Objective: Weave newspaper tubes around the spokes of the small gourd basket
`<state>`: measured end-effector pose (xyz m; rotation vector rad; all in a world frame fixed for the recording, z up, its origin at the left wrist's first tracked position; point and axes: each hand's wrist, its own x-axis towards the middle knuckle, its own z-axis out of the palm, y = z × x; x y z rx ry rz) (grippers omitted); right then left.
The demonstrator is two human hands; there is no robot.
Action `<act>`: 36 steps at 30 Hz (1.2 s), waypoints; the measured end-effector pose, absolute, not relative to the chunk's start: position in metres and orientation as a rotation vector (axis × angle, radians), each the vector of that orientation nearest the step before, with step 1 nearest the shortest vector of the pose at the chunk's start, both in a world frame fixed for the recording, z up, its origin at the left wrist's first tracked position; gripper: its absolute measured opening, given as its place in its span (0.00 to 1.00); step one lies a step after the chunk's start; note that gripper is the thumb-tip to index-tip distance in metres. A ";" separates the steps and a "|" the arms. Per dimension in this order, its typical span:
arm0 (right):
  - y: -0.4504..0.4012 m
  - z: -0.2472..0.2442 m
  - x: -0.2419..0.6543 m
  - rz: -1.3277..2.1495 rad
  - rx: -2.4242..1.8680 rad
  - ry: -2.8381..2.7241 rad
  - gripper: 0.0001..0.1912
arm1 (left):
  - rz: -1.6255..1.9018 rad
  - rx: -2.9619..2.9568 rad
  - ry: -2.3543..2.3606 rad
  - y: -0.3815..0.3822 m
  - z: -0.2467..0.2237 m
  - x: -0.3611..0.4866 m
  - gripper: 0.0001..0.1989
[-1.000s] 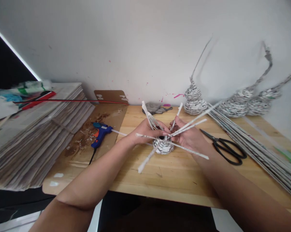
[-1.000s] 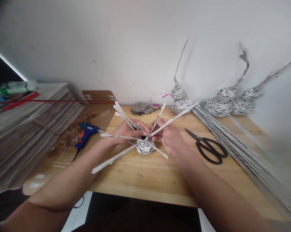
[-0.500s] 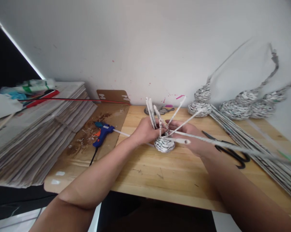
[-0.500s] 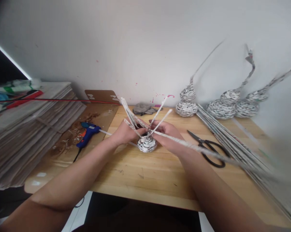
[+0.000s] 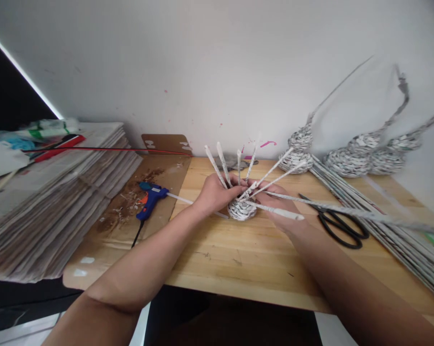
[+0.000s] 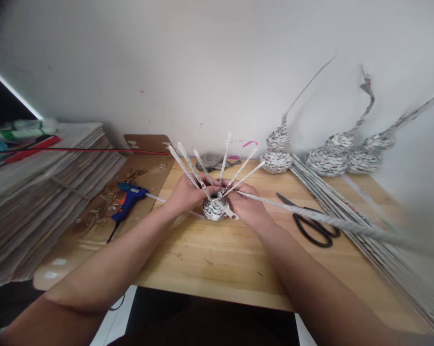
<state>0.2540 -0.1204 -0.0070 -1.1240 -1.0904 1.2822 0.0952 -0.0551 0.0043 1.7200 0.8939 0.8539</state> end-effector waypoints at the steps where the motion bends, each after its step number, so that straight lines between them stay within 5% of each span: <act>1: -0.119 -0.009 0.255 1.260 -1.113 -1.111 0.13 | 0.857 1.682 0.869 -0.054 0.004 0.095 0.10; 21: -0.123 -0.012 0.256 0.821 -1.413 -1.345 0.11 | 1.048 1.595 0.971 -0.053 -0.001 0.098 0.09; 32: -0.120 -0.011 0.261 0.769 -1.448 -1.299 0.09 | 0.525 1.274 0.412 -0.028 0.008 0.070 0.29; 36: -0.123 -0.010 0.261 0.664 -1.416 -1.391 0.08 | 0.507 1.237 0.421 -0.026 0.008 0.069 0.26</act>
